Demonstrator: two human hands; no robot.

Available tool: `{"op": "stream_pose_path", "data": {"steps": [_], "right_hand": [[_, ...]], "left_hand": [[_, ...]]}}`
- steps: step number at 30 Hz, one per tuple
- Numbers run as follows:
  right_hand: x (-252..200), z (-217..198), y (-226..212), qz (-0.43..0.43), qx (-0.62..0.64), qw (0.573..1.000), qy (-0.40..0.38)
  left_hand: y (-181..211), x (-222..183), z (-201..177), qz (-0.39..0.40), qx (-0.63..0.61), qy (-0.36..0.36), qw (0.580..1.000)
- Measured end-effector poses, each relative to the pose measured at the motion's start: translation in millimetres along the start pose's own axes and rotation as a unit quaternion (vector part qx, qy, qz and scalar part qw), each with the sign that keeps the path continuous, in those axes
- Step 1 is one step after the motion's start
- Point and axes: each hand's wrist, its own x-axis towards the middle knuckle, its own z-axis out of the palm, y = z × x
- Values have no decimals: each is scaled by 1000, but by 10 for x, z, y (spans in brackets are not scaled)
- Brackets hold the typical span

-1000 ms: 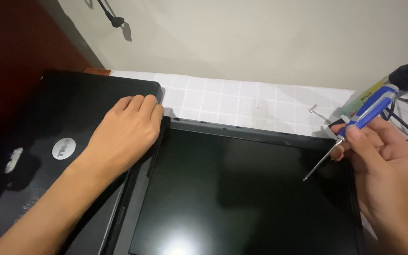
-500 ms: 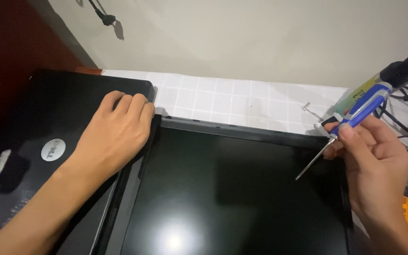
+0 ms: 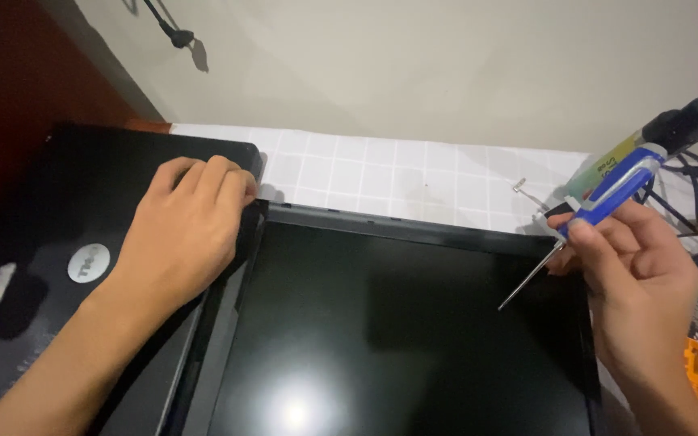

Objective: Disassembling a laptop screen by removing screws with a screwdriver and prying off the plastic bezel.

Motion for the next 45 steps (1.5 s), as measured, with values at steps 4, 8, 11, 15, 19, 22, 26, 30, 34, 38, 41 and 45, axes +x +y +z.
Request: {"op": "stream_pose_path", "data": {"steps": [4,8,11,15,19,22,26,30,34,38,41,45], "right_hand": [[-72,196,-428,10,-26,999,-22],[-75,618,-724,-10,15,987,-162],[-49,1185,-765,-61,114,962,-239],[-104,1817,-726,-143,168,933,-286],[-135,2056,-569,-181,191,926,-270],[-191,2107,-480,-172,220,930,-240],[-250,2112,-414,-166,234,927,-241],[-242,2097,-394,-194,235,918,-253],[-238,2099,-402,-203,233,915,-258],[-237,2107,-397,-199,256,908,-266],[-217,2106,-415,-200,248,908,-273],[-179,2104,-419,-196,250,908,-273]], "left_hand": [[-119,81,-57,-125,-317,-100,935],[-236,75,-76,-137,-409,-197,880],[-344,-11,77,-98,-459,-174,865],[-351,-70,148,-73,-483,-131,863],[-256,-45,119,-80,-491,-123,859],[-183,-12,70,-91,-516,-148,839],[-205,48,-50,-107,-561,-144,808],[-211,98,-138,-171,-642,-111,739],[-190,120,-106,-176,-627,-106,752],[-178,155,-170,-198,-629,-104,744],[-171,167,-195,-202,-608,-117,759],[-156,172,-209,-180,-600,-105,772]]}}
